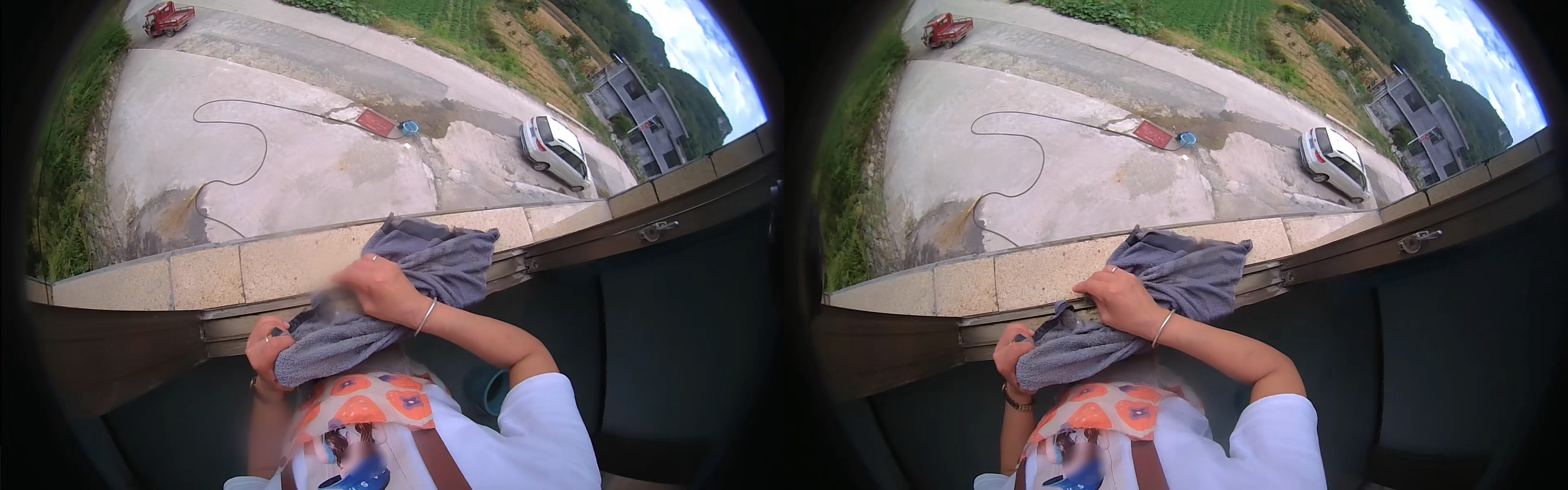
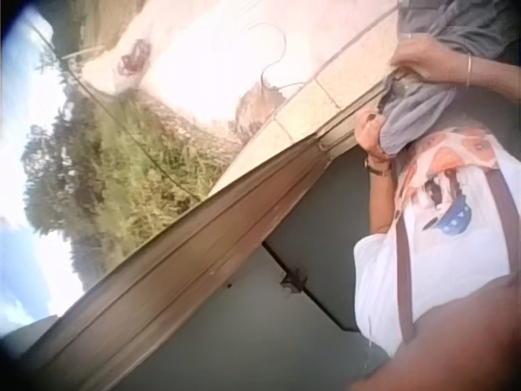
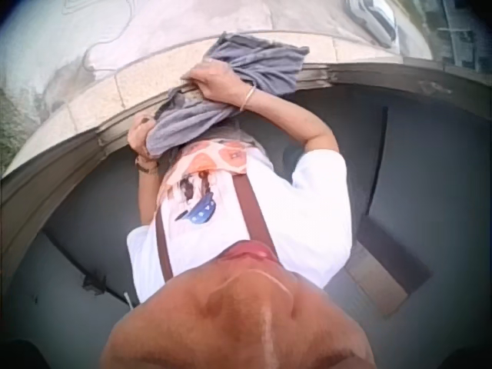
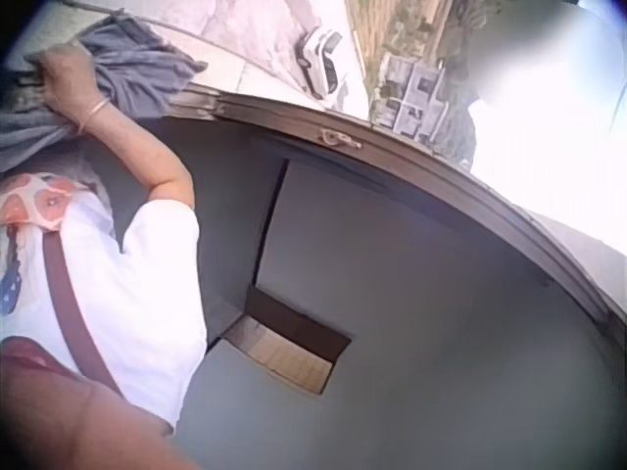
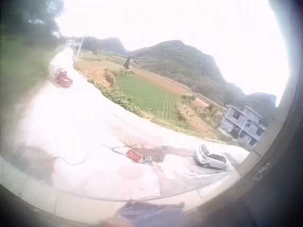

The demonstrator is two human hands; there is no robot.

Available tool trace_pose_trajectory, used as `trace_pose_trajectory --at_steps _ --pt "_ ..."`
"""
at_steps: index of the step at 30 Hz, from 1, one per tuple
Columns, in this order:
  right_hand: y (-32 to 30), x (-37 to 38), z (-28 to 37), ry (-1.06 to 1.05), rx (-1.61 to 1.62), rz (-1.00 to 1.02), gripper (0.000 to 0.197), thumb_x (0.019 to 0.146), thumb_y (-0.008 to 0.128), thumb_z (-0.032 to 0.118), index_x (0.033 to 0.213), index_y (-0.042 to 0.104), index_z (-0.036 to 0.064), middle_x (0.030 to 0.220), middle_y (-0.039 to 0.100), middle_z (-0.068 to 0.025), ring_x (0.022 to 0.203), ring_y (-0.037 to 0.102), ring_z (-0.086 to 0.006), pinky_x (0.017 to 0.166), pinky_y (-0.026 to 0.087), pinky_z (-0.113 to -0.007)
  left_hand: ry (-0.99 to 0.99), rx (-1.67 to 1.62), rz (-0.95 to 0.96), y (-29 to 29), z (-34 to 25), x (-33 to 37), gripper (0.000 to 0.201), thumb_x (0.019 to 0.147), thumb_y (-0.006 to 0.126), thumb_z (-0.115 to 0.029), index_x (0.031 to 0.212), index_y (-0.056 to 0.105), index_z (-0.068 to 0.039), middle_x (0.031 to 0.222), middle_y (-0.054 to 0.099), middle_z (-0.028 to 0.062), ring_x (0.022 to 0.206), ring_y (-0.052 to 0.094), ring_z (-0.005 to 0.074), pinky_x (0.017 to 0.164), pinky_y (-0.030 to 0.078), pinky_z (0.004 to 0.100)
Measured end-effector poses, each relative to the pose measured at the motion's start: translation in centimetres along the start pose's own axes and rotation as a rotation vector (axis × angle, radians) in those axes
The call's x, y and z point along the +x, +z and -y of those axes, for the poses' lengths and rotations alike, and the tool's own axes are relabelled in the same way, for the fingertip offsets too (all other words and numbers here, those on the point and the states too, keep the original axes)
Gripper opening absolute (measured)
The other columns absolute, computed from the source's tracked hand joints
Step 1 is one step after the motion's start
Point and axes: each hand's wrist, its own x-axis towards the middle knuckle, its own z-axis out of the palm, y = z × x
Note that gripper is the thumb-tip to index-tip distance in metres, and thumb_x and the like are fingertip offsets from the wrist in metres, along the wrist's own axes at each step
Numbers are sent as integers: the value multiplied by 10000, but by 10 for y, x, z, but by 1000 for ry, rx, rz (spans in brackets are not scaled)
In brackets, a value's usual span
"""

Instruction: The person scrubs the window frame with a small stick, then rinses a gray cloth in a bucket of water and wipes the window frame and sill with the cloth. The person repeatedly wrings and reuses the cloth while cleaning the frame.

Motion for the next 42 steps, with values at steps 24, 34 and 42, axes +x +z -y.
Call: trace_pose_trajectory --at_steps 24,34,42 --pt "-117 -86 -93 715 -899 -99 435 878 559 326 1225 514 67 958 543 -159 839 571 -351 695 497 -441 72 298 322 11 -17 22 279 499 652 -245 707 619 -63 520 443 89 628 567 307 631 487 413" --pt "-3 28 -25 353 -515 -11 349 837 581 186 1102 488 -20 980 504 -170 927 555 -344 702 526 -396 78 205 363 7 -9 19 307 529 629 -294 733 625 -65 549 497 106 671 602 329 615 490 412" --pt "53 53 30 151 -146 70 263 788 630 236 1031 622 137 962 553 -116 885 584 -311 712 517 -421 173 173 357 3 1 10 350 542 619 -337 743 624 -50 567 506 121 659 593 334 605 491 414"
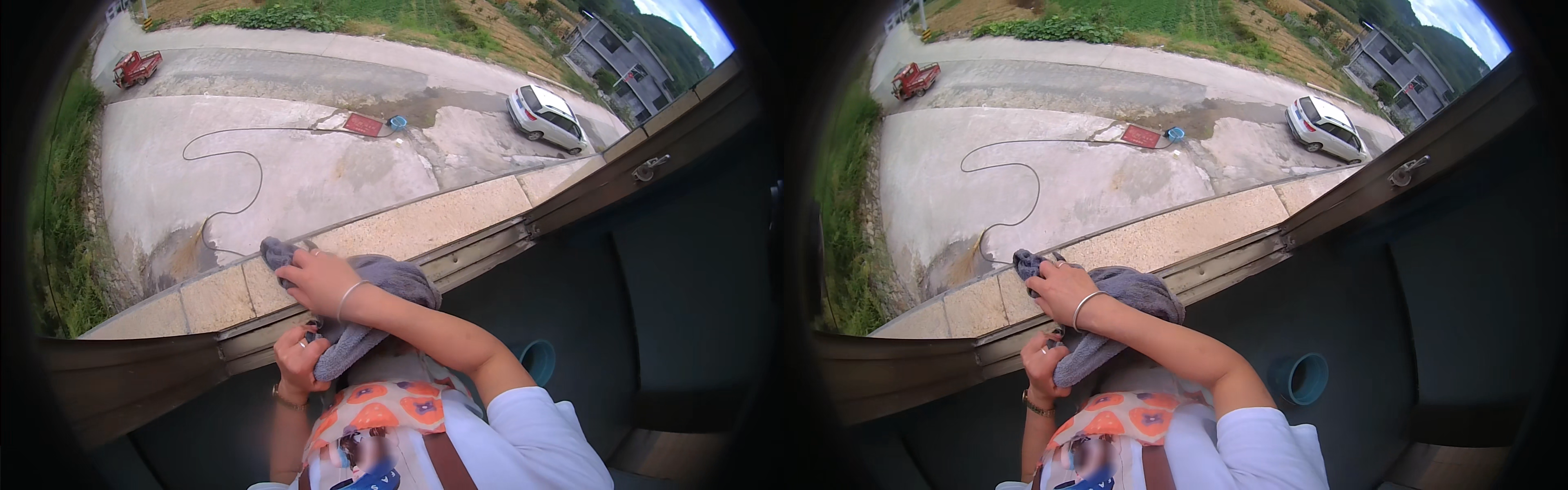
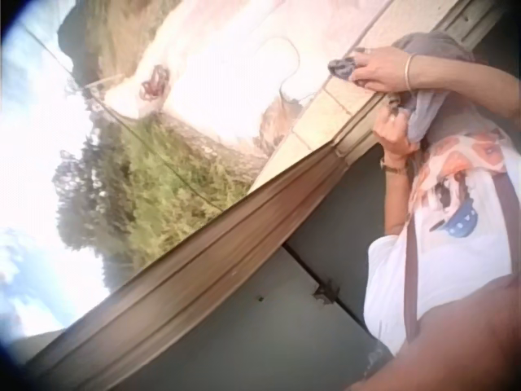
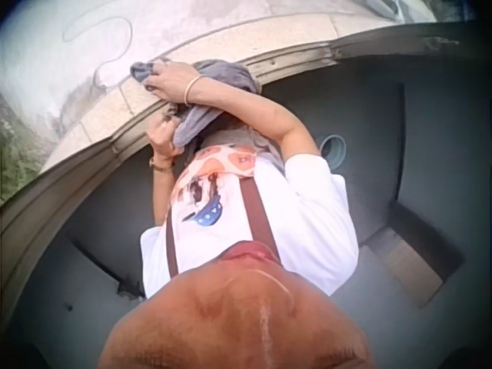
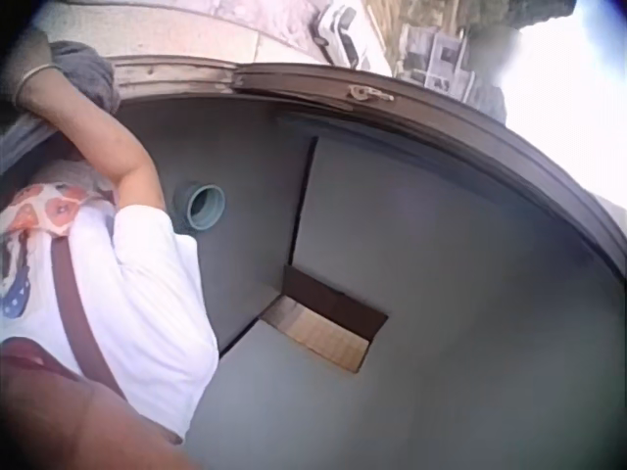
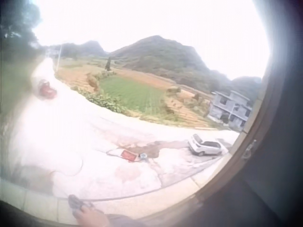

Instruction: The person scrubs the window frame with a small stick, then rinses a gray cloth in a bucket of water and wipes the window frame and sill with the cloth. The person repeatedly wrings and reuses the cloth while cleaning the frame.

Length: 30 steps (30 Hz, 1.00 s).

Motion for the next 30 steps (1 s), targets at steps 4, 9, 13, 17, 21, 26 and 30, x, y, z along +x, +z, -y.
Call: trace_pose_trajectory --at_steps 4,9,13,17,21,26,30 --pt "-28 -36 10 129 68 164 215 807 592 246 998 639 159 891 570 -100 871 597 -298 726 497 -428 26 -70 3 -6 -4 1 313 534 639 -306 721 630 -56 570 513 112 655 595 324 605 496 414" --pt "-64 -104 12 275 -226 136 198 780 608 230 971 653 199 887 564 -87 844 599 -287 676 507 -398 173 -138 140 3 -37 19 213 587 660 -258 714 642 -87 597 543 65 673 617 287 631 512 383" --pt "-101 -153 -36 548 -376 -122 215 762 641 192 975 665 190 868 556 -76 829 602 -275 710 502 -392 191 -265 243 31 -58 25 230 603 658 -226 784 644 -85 598 549 73 718 623 297 680 512 373" --pt "-121 -211 -108 707 -576 -473 255 806 614 185 1058 650 190 901 564 -74 859 602 -271 742 504 -375 202 -382 320 68 -68 21 193 621 613 -141 790 632 -50 606 548 102 698 594 307 660 483 372" --pt "-128 -226 -161 778 -553 -724 238 805 612 196 1035 658 153 920 581 -108 876 593 -307 765 499 -413 1 -507 298 95 -87 20 129 720 589 -108 816 619 -29 663 549 131 673 567 316 619 454 361" --pt "-116 -244 -135 573 -151 -655 223 818 593 185 1028 663 157 949 594 -109 900 591 -317 787 486 -403 -128 -469 414 142 -108 2 156 782 544 -118 908 601 -45 748 536 159 744 549 353 659 449 388" --pt "-84 -267 -87 510 147 -748 205 843 620 128 1044 652 104 910 605 -62 828 602 -194 750 477 -285 -331 -452 473 176 -101 -35 236 803 503 -122 1014 586 -54 891 572 185 888 542 371 779 440 395"
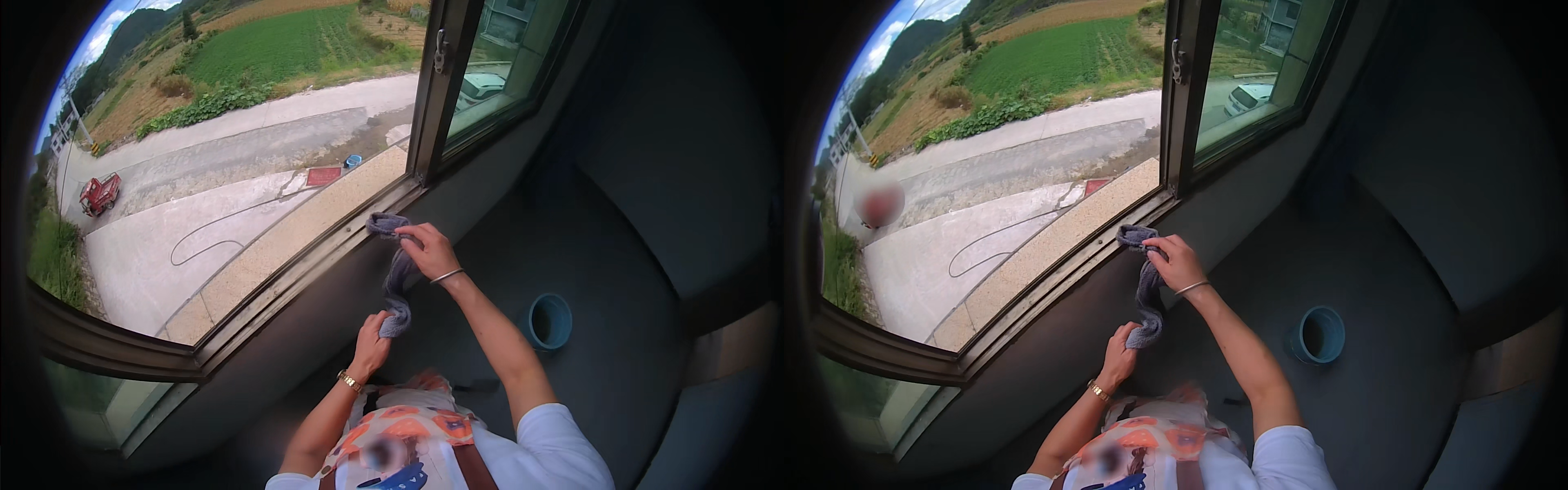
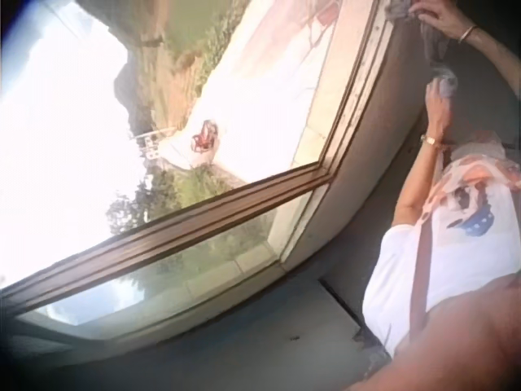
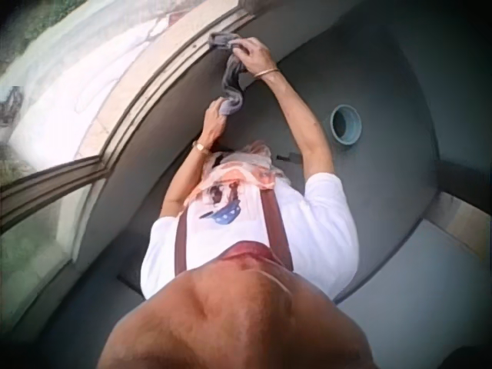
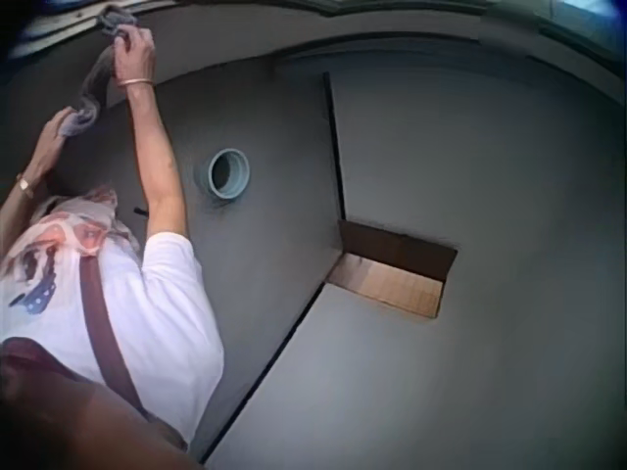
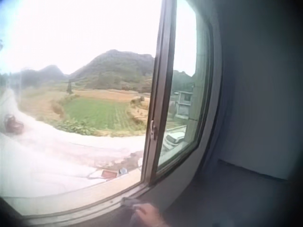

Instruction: The person scrubs the window frame with a small stick, then rinses a gray cloth in a bucket of water and wipes the window frame and sill with the cloth. The person repeatedly wrings and reuses the cloth while cleaning the frame.

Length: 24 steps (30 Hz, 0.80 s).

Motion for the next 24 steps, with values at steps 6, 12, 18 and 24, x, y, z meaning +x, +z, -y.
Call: trace_pose_trajectory --at_steps 6,12,18,24 --pt "-44 -119 -69 500 794 -257 170 924 543 104 1076 605 61 912 555 40 829 488 -33 751 404 -186 -66 -49 -9 37 12 -15 265 860 468 -196 1032 574 -24 948 592 124 920 534 249 823 414 324" --pt "-85 -255 -108 695 739 -417 155 912 531 55 1054 591 59 943 562 27 862 498 -49 772 405 -194 -157 -304 141 78 -40 -21 300 896 416 -247 1027 575 -30 953 570 9 903 493 107 825 384 254" --pt "-110 -354 -154 847 498 -722 173 909 536 61 1073 592 51 973 596 -28 920 539 -111 818 428 -235 55 -372 416 148 -107 12 391 862 410 -309 1058 563 -8 989 579 57 945 534 132 832 414 268" --pt "-140 -385 -203 764 534 -872 497 734 528 -77 1214 521 52 1185 544 -100 1099 524 -214 905 421 -293 294 -502 646 252 -178 71 415 862 418 -311 1073 539 25 971 570 86 932 527 166 860 402 285"
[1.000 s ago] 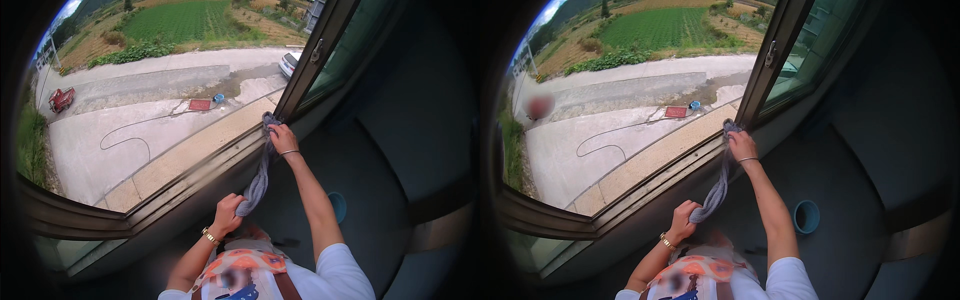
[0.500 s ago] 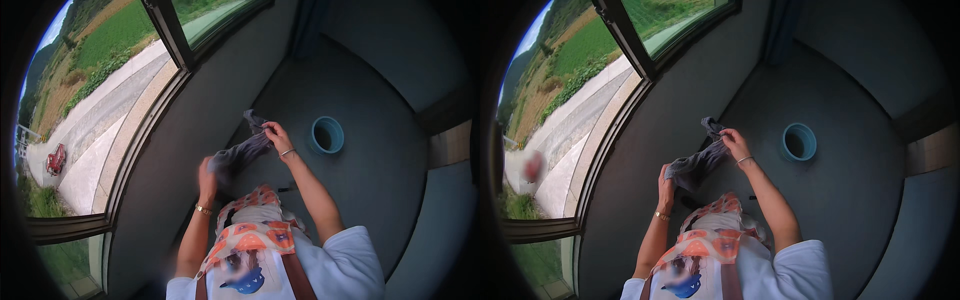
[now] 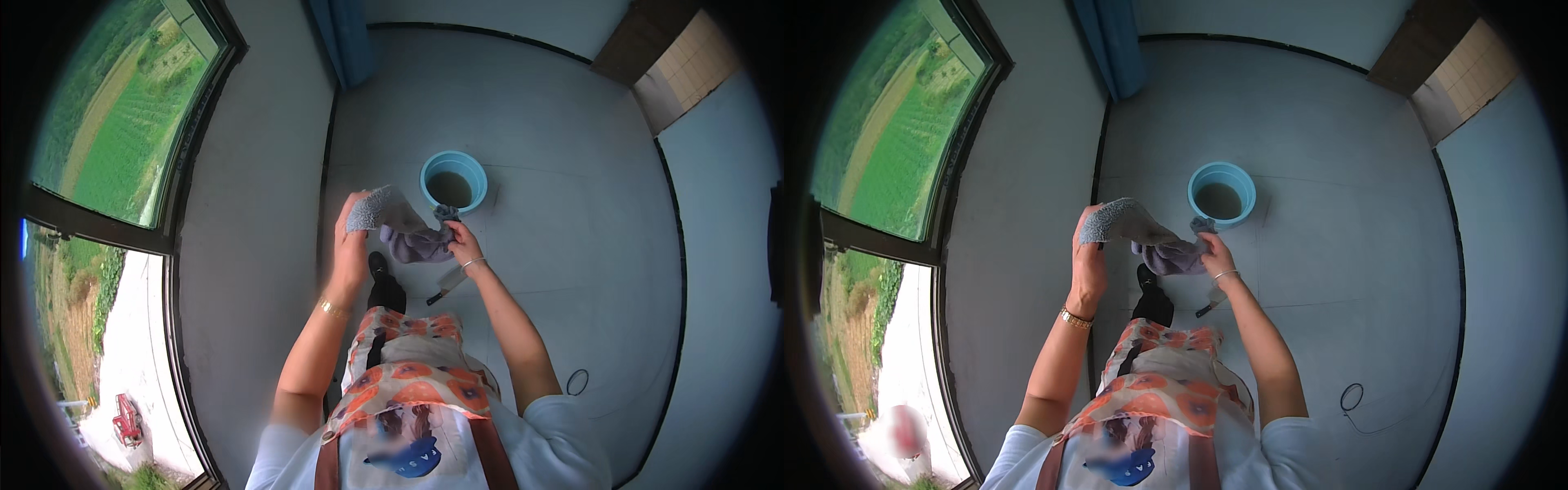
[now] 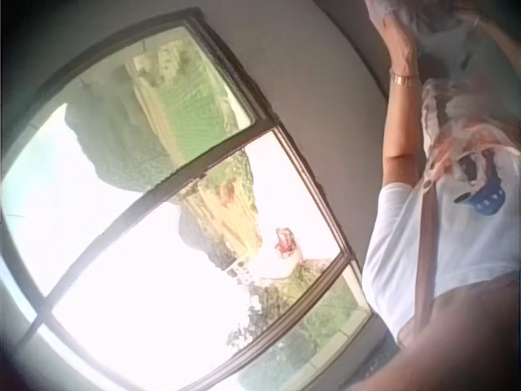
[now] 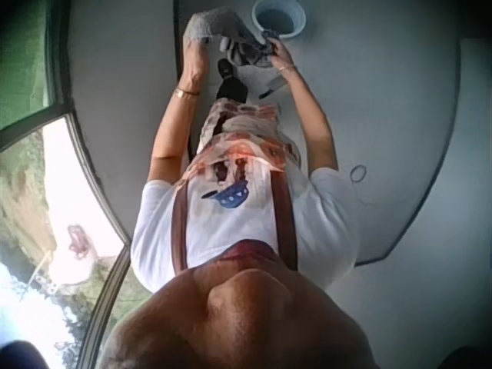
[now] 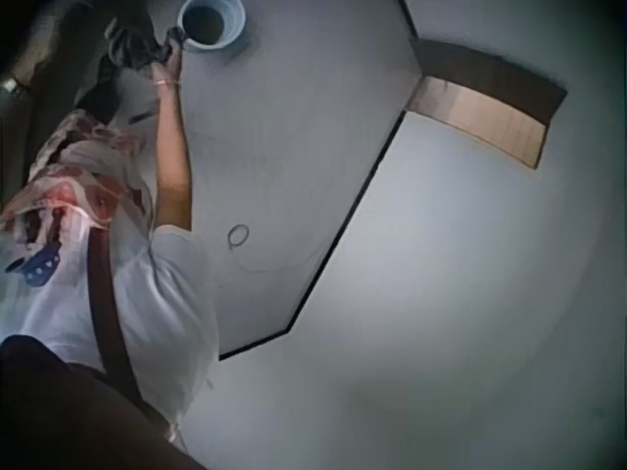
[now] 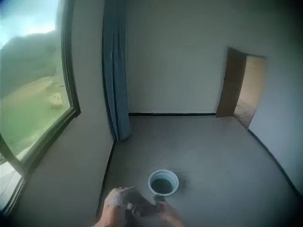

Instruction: The person scrubs the window frame with a small stick, then rinses a gray cloth in a bucket of water and wipes the window frame and sill with the cloth. The person repeatedly wrings and reuses the cloth while cleaning the frame.

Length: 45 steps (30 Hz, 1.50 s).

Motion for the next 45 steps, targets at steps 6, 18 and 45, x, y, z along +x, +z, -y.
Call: trace_pose_trajectory --at_steps 6,18,45 --pt "-9 83 39 -292 -438 -277 610 609 788 103 1156 528 25 1199 525 -164 1154 490 -338 951 408 -393 -95 -320 353 96 15 110 247 878 463 -116 1076 546 7 991 581 70 955 519 127 853 408 259" --pt "-147 206 26 264 -461 -351 533 729 746 191 1204 555 41 1120 643 -95 1040 606 -181 888 474 -302 -392 -213 548 177 172 262 248 865 525 -71 1110 544 -36 1050 575 82 985 538 173 873 419 296" --pt "-224 440 -514 558 -1307 337 404 813 603 231 1160 559 30 1254 490 -239 1154 492 -389 981 395 -467 -918 134 257 289 595 169 401 873 584 -97 1262 489 -82 1227 530 139 1199 461 315 1014 356 386"
